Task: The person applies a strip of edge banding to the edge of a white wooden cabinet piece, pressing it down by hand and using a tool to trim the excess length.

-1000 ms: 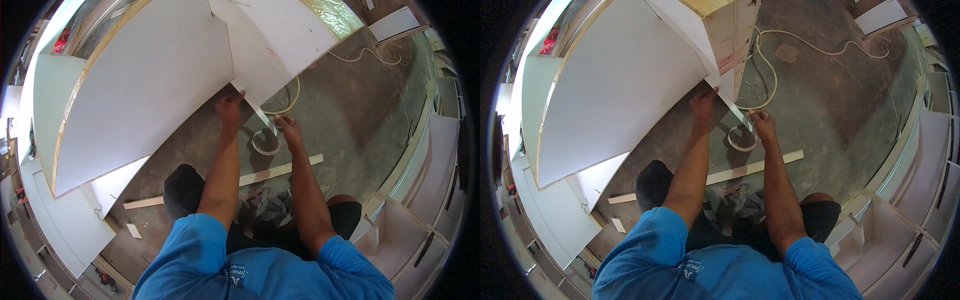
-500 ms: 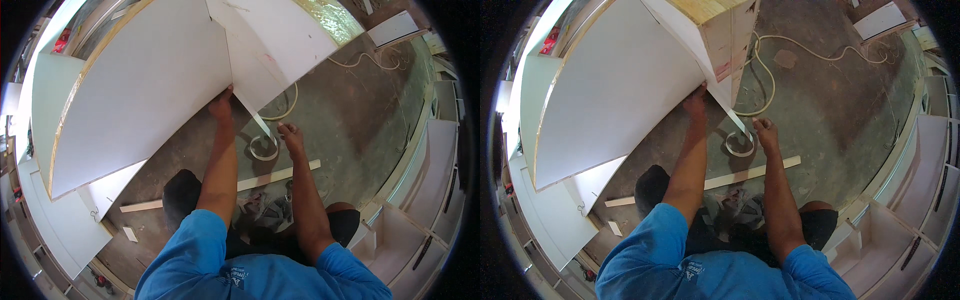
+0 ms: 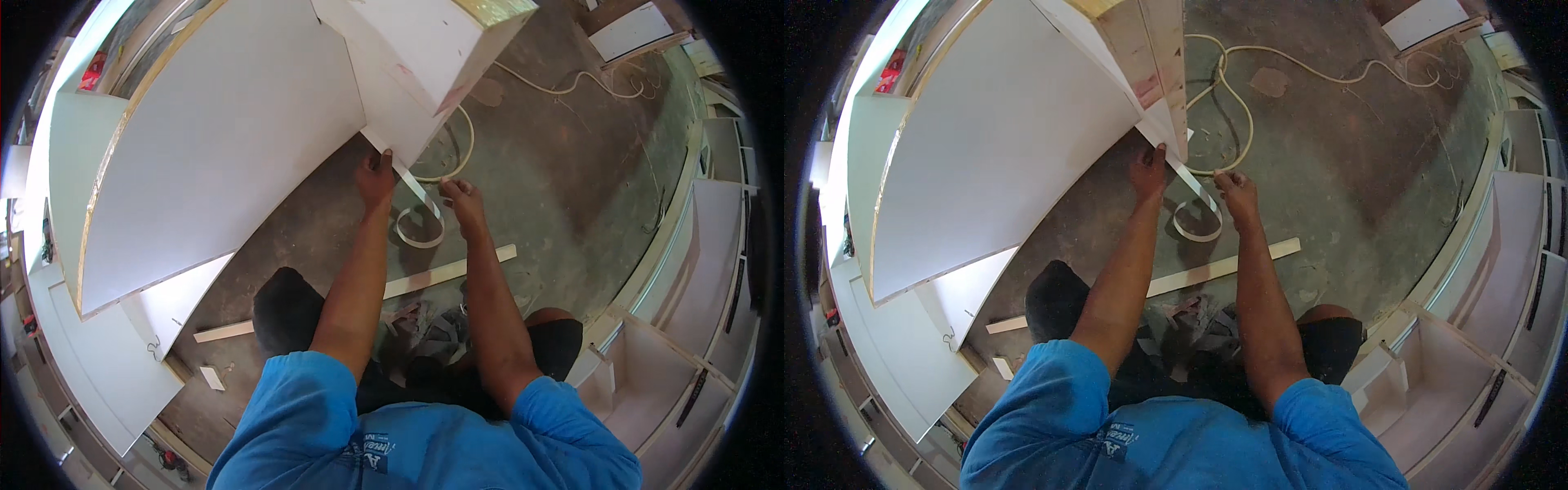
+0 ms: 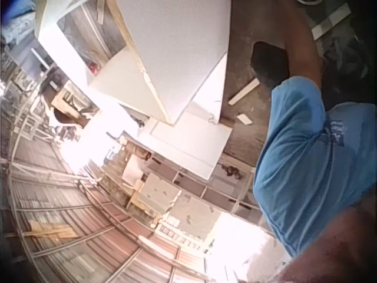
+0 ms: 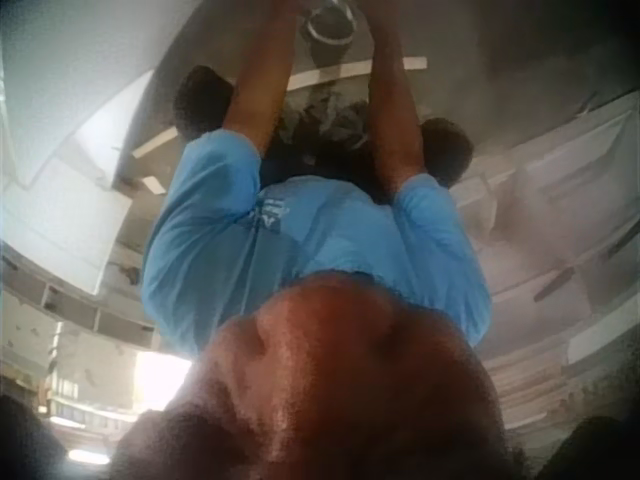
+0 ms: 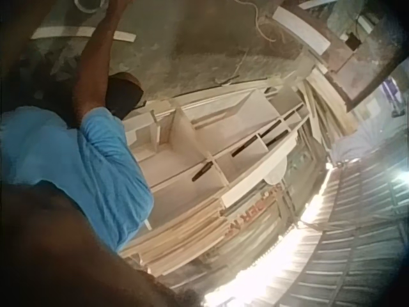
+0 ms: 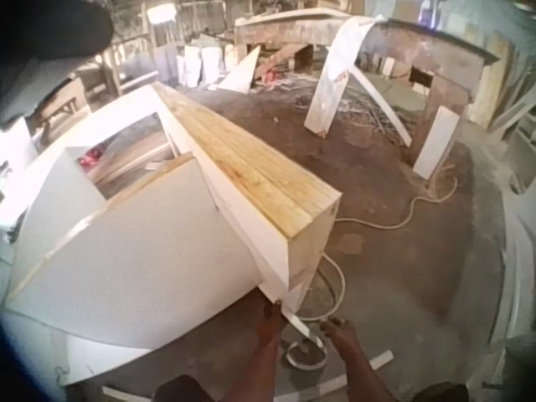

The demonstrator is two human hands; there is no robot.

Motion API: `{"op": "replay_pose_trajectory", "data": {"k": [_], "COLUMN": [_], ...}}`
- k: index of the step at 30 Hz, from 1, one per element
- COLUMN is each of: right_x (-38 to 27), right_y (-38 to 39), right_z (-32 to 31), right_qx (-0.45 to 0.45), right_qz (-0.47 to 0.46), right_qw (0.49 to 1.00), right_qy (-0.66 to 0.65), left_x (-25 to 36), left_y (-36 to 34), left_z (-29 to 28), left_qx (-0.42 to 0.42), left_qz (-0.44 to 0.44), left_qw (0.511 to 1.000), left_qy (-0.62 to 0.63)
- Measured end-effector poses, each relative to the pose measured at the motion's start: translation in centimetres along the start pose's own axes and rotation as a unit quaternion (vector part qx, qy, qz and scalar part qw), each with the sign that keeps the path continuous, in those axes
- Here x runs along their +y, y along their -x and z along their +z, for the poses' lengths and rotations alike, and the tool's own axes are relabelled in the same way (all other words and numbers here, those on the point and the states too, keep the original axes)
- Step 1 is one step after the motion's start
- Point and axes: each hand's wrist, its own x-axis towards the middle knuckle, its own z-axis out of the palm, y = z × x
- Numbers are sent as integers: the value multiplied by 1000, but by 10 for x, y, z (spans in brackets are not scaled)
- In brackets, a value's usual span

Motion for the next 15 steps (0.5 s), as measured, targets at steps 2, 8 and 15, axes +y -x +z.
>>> {"op": "replay_pose_trajectory", "data": {"k": [2, 8, 15], "right_x": [-3, -12, -21], "right_y": [0, 5, 12], "right_z": [1, 3, -7], "right_qx": [-1, -20, 20], "right_qz": [7, 0, -14], "right_qw": [1000, 999, 1000], "right_qy": [-17, -36, 7], "left_x": [-2, -16, -27], "left_y": [13, 43, 113], "left_z": [4, 12, 9], "left_qx": [-11, -7, -66], "left_qz": [-15, -28, -72], "left_qw": [1000, 987, 967], "left_qy": [-20, -156, -237]}}
